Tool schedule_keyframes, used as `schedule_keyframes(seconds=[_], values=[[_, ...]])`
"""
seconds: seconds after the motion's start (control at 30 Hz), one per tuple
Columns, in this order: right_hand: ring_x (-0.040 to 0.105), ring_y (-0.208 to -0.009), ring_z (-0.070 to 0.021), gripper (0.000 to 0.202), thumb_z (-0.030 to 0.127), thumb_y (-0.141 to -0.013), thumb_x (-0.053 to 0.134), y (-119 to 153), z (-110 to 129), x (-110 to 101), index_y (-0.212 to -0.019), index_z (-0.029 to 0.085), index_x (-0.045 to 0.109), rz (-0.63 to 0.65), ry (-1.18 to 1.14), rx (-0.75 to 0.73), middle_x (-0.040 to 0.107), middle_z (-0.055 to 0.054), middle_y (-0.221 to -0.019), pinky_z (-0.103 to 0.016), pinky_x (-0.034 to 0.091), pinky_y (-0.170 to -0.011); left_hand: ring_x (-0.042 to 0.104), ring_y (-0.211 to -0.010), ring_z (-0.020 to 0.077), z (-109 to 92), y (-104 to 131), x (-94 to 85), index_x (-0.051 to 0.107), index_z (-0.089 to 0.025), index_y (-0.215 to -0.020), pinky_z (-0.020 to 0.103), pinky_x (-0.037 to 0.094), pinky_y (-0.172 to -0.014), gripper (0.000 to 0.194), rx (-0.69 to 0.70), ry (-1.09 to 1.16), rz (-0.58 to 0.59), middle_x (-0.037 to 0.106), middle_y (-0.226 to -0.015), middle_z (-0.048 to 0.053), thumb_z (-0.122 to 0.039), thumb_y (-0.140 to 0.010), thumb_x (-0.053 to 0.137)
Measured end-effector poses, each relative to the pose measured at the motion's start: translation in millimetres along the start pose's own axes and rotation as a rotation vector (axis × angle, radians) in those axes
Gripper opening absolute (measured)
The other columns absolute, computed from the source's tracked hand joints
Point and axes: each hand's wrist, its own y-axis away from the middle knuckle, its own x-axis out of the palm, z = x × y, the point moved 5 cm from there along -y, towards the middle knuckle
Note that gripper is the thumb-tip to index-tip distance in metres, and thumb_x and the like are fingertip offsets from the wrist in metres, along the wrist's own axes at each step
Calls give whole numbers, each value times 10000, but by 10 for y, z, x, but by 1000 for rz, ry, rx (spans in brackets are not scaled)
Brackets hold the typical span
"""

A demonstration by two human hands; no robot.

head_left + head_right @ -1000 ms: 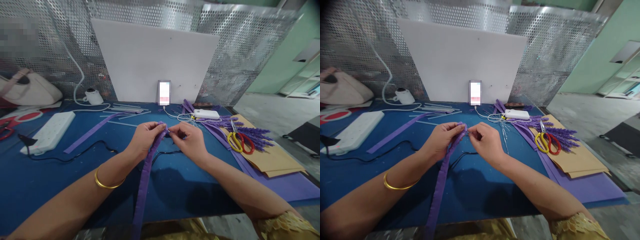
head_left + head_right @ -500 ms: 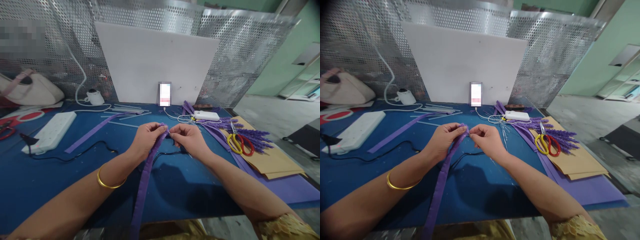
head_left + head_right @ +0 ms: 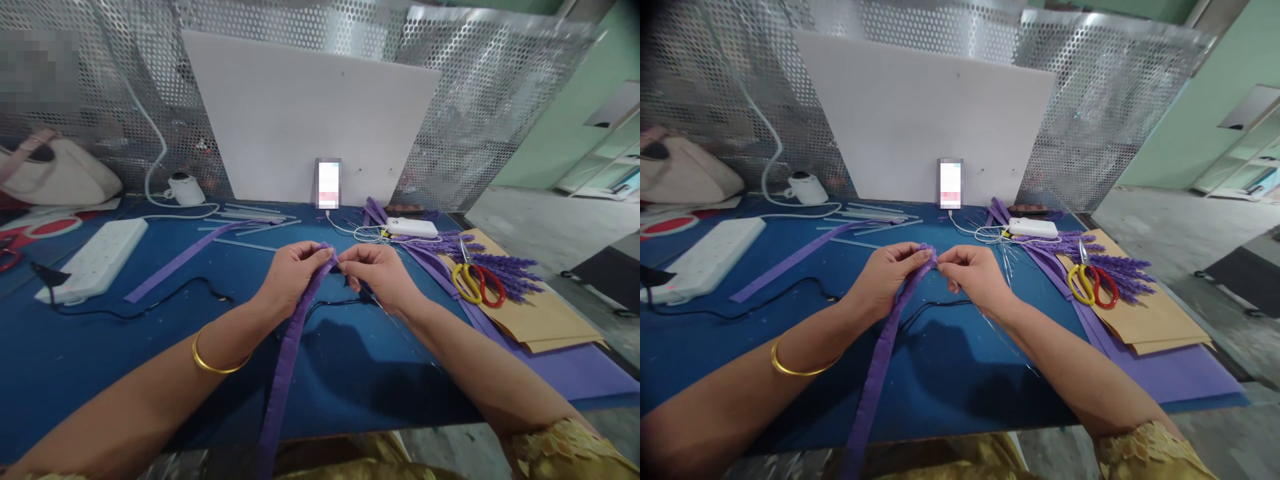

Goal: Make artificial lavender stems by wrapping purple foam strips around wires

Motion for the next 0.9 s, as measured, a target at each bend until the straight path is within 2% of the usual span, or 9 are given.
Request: schedule_keyframes(seconds=[0.3,0.43,0.6,0.9], values=[[487,-418,-71,129,221,-607,770,-23,-80,-7,-713,166,721,26,-150,110,642,23,-592,-233,395,-430,481,-570,92,37,-17,7,729,-160,-728,227,376,-554,275,-16,62,-5,650,-671,-4,-395,-642,843],[480,-413,-68,109,208,-607,759,-17,-64,-11,-695,164,712,21,-152,80,631,30,-572,-229,379,-426,480,-567,91,31,-4,26,738,-160,-729,230,375,-552,292,-43,82,9,660,-676,-1,-411,-627,848],[487,-407,-71,101,215,-606,749,-10,-28,-20,-680,172,697,-15,-104,42,627,35,-561,-232,385,-424,448,-531,84,19,22,37,758,-165,-744,227,287,-476,272,-101,88,9,647,-644,-1,-374,-598,854],[489,-407,-77,60,213,-646,710,25,-26,11,-681,178,677,-59,28,-14,571,51,-491,-227,404,-421,511,-550,104,5,30,24,757,-160,-724,230,341,-503,180,-117,39,-21,656,-631,19,-263,-586,811]])
